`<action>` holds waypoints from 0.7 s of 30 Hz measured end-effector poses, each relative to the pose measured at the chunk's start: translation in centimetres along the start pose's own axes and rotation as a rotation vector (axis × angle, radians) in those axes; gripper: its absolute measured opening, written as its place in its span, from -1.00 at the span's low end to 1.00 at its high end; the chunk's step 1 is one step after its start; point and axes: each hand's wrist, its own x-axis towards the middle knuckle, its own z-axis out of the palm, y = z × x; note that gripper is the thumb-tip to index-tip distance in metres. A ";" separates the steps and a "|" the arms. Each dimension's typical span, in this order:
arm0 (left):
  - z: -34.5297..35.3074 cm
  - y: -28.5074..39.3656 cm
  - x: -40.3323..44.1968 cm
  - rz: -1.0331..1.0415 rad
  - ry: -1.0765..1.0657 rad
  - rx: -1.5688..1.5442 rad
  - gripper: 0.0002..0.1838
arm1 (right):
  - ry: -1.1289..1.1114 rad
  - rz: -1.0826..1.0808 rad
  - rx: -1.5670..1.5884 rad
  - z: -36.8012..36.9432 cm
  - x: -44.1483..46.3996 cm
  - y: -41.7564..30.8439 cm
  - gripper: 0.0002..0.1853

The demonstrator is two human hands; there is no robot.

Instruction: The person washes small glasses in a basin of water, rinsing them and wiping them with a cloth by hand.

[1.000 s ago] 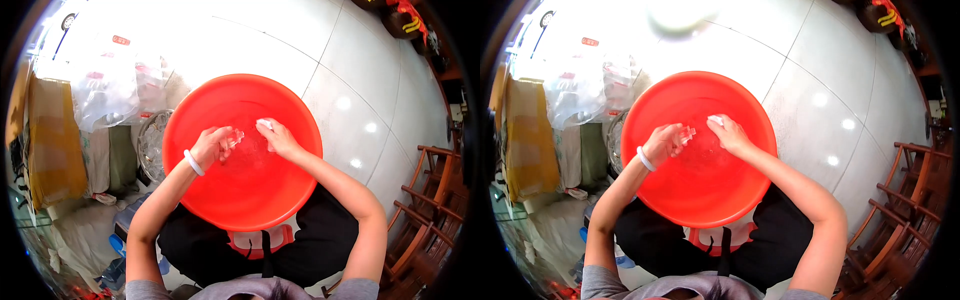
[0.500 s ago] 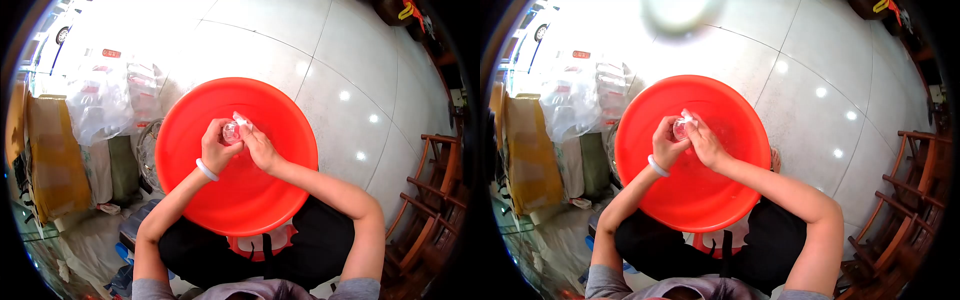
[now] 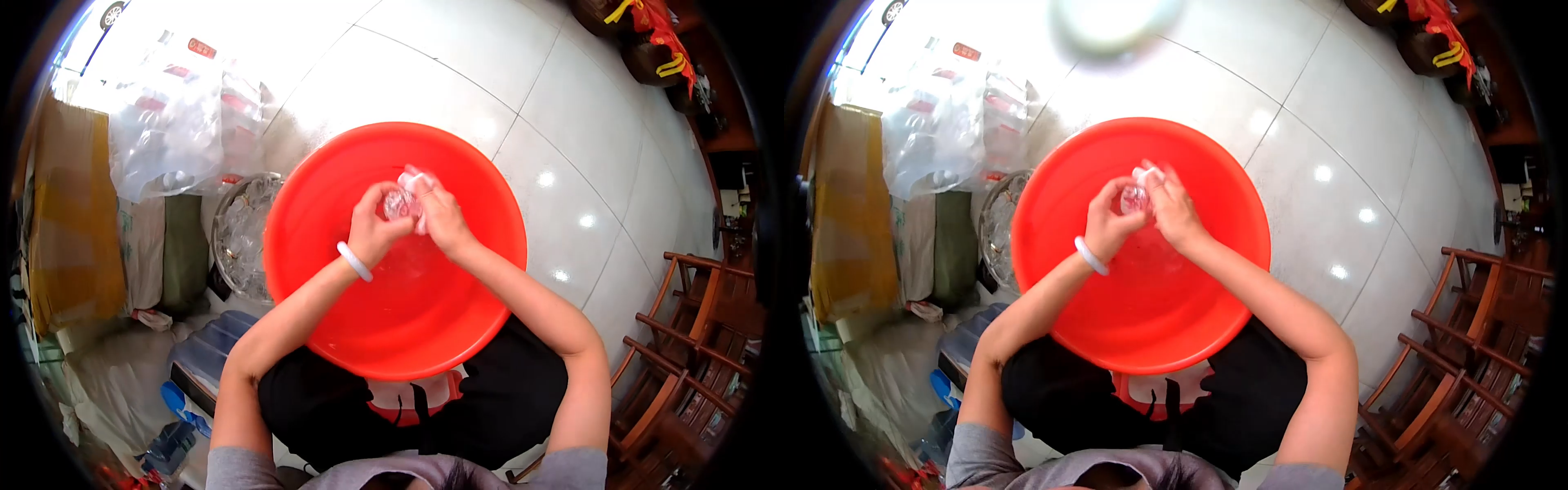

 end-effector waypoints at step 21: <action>-0.7 -1.5 0.0 0.050 -0.196 0.239 -0.78 | 0.134 -0.558 -0.918 2.2 -1.9 -0.4 -0.49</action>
